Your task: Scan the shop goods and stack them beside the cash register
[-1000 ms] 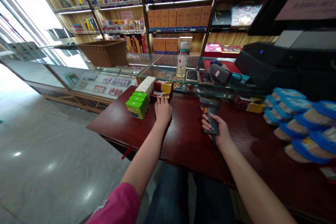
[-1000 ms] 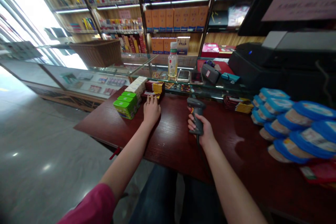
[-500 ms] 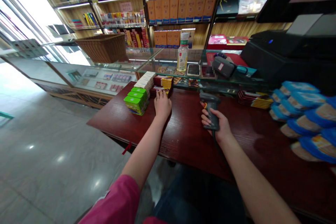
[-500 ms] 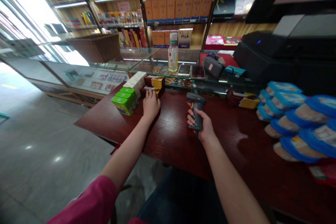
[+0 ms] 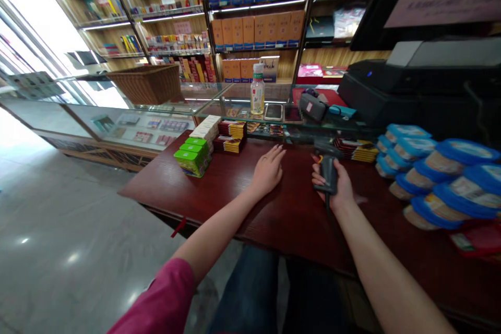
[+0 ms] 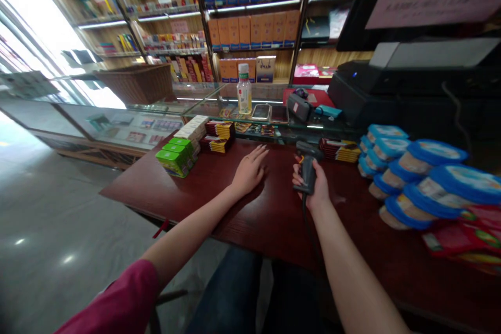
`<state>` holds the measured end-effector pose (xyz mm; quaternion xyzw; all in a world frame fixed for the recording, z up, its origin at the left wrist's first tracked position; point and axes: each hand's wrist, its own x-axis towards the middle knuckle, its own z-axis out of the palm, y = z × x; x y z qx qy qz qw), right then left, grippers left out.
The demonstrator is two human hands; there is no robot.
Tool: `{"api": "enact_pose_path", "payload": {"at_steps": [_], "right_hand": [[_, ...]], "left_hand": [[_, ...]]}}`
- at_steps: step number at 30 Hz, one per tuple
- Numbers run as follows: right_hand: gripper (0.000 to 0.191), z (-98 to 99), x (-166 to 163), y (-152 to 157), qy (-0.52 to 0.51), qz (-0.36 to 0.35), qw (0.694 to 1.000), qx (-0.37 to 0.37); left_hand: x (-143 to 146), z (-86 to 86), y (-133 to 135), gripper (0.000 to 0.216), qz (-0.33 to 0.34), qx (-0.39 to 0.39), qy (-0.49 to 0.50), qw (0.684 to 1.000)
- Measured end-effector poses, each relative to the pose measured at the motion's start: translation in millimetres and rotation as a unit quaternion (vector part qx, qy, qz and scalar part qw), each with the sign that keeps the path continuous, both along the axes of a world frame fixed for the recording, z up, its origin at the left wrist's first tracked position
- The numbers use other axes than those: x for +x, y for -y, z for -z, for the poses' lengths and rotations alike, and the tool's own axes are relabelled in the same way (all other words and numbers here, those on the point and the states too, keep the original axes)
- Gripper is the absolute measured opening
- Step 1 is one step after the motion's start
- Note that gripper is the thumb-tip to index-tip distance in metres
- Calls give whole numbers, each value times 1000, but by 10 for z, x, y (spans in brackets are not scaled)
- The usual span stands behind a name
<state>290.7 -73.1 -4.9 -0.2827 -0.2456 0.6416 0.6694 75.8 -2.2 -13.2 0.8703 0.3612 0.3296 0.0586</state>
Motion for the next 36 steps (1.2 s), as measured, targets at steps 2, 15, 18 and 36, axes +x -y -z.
{"api": "enact_pose_path", "payload": {"at_steps": [2,15,18,36], "right_hand": [[29,24,247,115,41,8,999,8],[38,73,892,483,97,74,993,12],[35,62,903,422,80,86,993,35],[37,-82,745,543,65,-28,997,0]], "left_hand": [[340,18,48,64,32,-6,-6,999],[1932,11,-470,69,109,65,-59,990],[2034,26,-570,69,153,41,-73,985],[933,88,-721,17,22,-428,442,788]]}}
